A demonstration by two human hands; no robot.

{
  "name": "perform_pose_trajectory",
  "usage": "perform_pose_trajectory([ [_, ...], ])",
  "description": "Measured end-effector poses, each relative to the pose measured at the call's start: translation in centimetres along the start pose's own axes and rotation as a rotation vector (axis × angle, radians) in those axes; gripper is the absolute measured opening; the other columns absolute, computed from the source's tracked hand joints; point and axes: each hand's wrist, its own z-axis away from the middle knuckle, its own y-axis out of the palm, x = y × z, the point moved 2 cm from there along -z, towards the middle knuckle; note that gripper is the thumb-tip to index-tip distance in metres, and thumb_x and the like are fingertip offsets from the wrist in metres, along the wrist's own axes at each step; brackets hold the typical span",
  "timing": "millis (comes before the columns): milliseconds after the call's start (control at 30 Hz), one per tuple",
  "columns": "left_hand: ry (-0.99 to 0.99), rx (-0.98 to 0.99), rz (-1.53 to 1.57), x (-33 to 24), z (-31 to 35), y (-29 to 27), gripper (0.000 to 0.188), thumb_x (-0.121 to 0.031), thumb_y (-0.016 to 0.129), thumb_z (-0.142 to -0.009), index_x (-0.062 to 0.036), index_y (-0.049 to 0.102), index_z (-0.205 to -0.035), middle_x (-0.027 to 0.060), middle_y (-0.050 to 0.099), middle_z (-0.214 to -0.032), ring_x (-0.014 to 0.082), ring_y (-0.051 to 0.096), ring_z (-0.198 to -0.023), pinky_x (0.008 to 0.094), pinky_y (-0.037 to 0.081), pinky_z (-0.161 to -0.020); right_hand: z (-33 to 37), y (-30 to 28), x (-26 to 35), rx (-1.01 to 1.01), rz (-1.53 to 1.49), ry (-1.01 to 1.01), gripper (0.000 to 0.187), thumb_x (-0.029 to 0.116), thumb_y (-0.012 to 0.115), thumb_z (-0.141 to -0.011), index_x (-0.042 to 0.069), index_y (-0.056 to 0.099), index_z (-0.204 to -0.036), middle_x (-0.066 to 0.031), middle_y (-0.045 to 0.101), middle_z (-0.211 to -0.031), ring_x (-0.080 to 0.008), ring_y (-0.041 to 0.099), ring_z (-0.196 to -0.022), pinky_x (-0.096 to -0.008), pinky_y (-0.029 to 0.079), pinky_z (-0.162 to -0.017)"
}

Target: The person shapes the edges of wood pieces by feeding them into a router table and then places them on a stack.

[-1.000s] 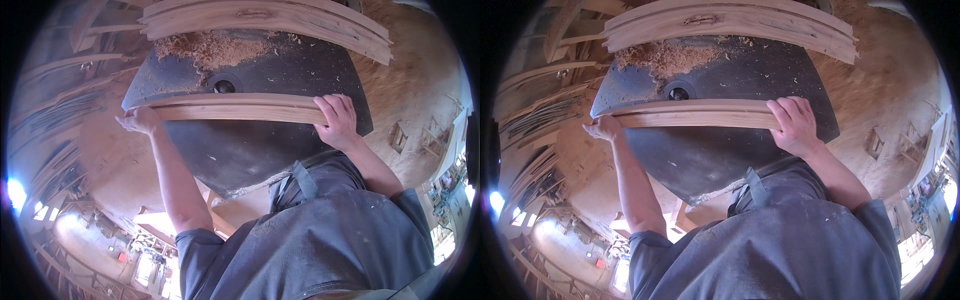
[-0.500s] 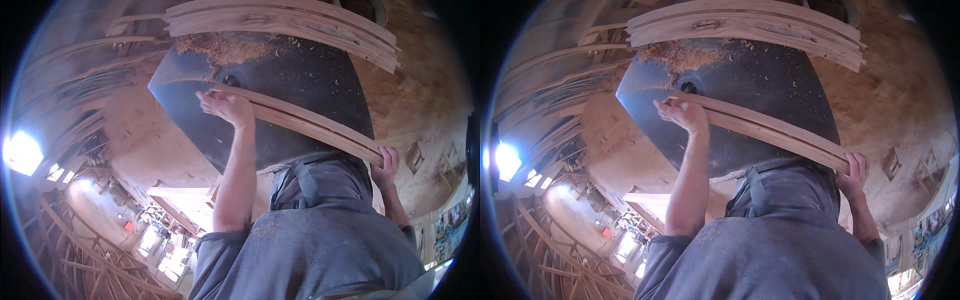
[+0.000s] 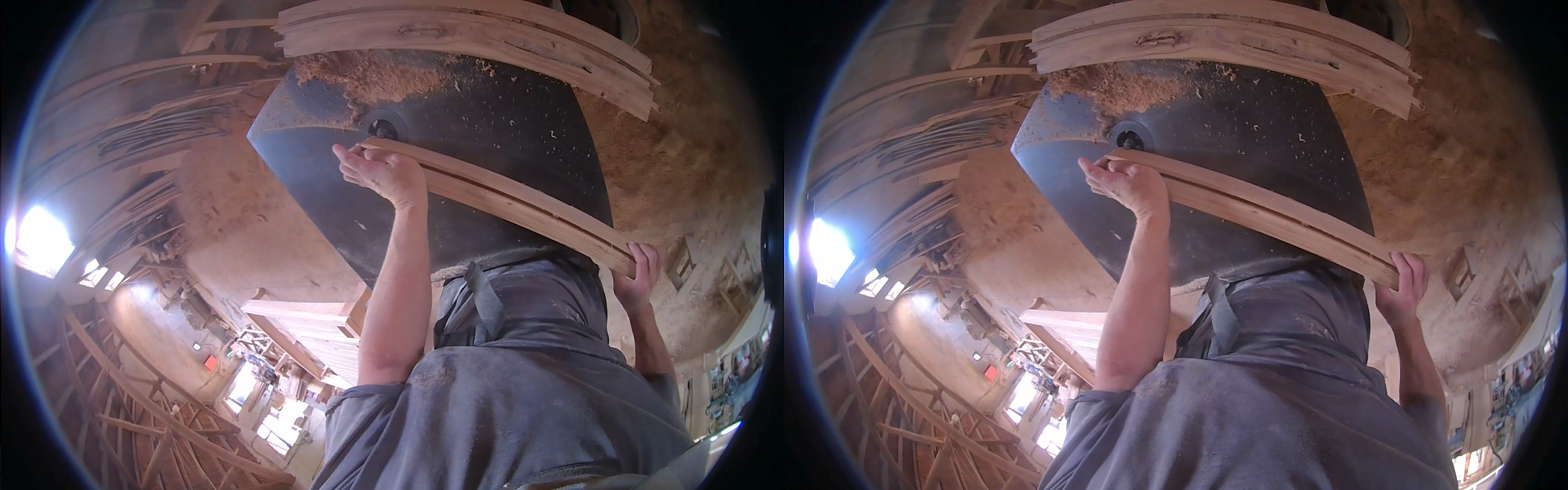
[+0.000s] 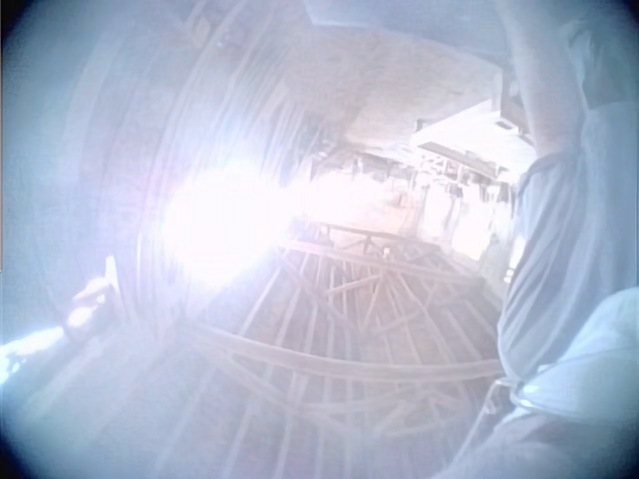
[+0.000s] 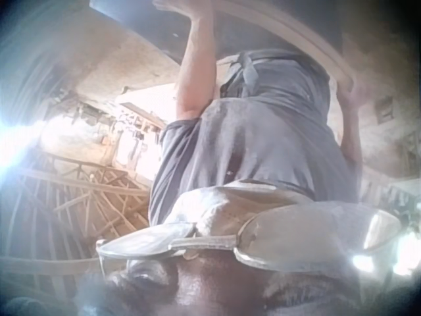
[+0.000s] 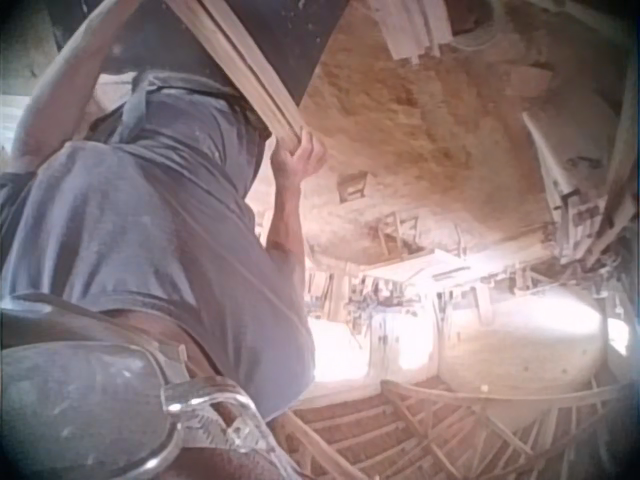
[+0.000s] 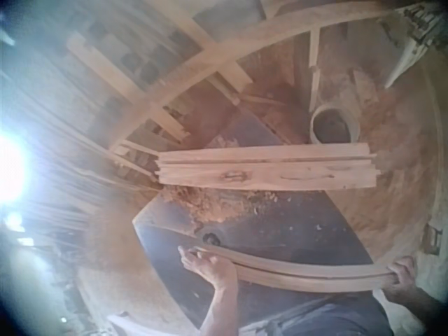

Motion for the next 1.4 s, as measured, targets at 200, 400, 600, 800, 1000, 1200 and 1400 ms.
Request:
perform_pose_trajectory([
  [200, -0.070, -0.025, 0.021, 2.5, -4.8, -0.1, 0.064, 0.002, 0.046, -0.092, 0.0073, 0.026, -0.153, 0.0190, 0.050, -0.119, 0.0352, 0.043, -0.116, 0.0508, 0.029, -0.111, -3.9, 2.0, 2.7, 0.003, -0.021, -0.030, 0.060, 0.007, 0.084, -0.064, 0.003, 0.064, -0.120, -0.0159, 0.061, -0.116, -0.0368, 0.059, -0.105, -0.0473, 0.047, -0.093],
  [400, -0.158, -0.047, 0.050, 6.0, -10.1, -0.3, 0.060, 0.000, 0.041, -0.094, 0.0077, 0.030, -0.152, 0.0197, 0.049, -0.123, 0.0350, 0.045, -0.120, 0.0490, 0.031, -0.111, -9.2, 4.0, 7.0, -0.038, -0.099, -0.070, 0.066, 0.006, 0.087, -0.060, 0.005, 0.064, -0.122, -0.0142, 0.061, -0.117, -0.0344, 0.059, -0.105, -0.0455, 0.047, -0.091],
  [600, -0.268, -0.134, 0.308, 10.3, -16.5, -1.2, 0.057, 0.002, 0.040, -0.093, 0.0149, 0.037, -0.148, 0.0278, 0.054, -0.127, 0.0361, 0.057, -0.110, 0.0447, 0.043, -0.105, -15.5, 7.5, 12.2, -0.104, -0.113, -0.176, 0.067, 0.007, 0.087, -0.058, 0.005, 0.063, -0.120, -0.0122, 0.061, -0.113, -0.0338, 0.059, -0.101, -0.0447, 0.049, -0.088],
  [800, -0.359, -0.296, 0.139, 20.4, -22.8, -4.7, 0.059, -0.022, 0.062, -0.097, 0.0156, 0.049, -0.141, 0.0356, 0.053, -0.139, 0.0417, 0.056, -0.125, 0.0447, 0.043, -0.109, -22.4, 12.4, 18.5, -0.076, -0.172, -0.322, 0.067, 0.010, 0.088, -0.053, 0.007, 0.063, -0.115, -0.0095, 0.062, -0.109, -0.0323, 0.060, -0.098, -0.0429, 0.052, -0.086],
  [1000, -0.570, -0.250, -0.406, 33.1, -26.0, -7.7, 0.078, -0.039, 0.076, -0.086, 0.0116, 0.052, -0.140, 0.0317, 0.056, -0.138, 0.0436, 0.062, -0.116, 0.0471, 0.049, -0.101, -25.9, 15.9, 24.8, -0.020, -0.186, -0.420, 0.062, 0.011, 0.087, -0.052, 0.008, 0.062, -0.109, -0.0081, 0.062, -0.105, -0.0309, 0.061, -0.099, -0.0419, 0.052, -0.086],
  [1200, -0.888, -0.302, 0.192, 39.4, -23.2, -12.3, 0.096, -0.020, 0.086, -0.074, 0.0052, 0.031, -0.149, 0.0302, 0.057, -0.125, 0.0350, 0.070, -0.093, 0.0399, 0.063, -0.066, -27.3, 19.9, 30.0, 0.075, -0.215, -0.587, 0.060, 0.015, 0.085, -0.057, 0.008, 0.061, -0.110, -0.0076, 0.058, -0.104, -0.0289, 0.057, -0.103, -0.0401, 0.048, -0.091],
  [1400, -1.051, -0.556, 0.572, 50.2, -16.6, -18.6, 0.078, -0.014, 0.082, -0.077, 0.0069, 0.033, -0.133, 0.0254, 0.064, -0.106, 0.0327, 0.069, -0.090, 0.0473, 0.063, -0.066, -26.4, 22.4, 36.2, 0.256, -0.230, -0.728, 0.059, 0.016, 0.082, -0.068, 0.006, 0.059, -0.122, -0.0067, 0.059, -0.110, -0.0270, 0.054, -0.112, -0.0411, 0.044, -0.100],
])
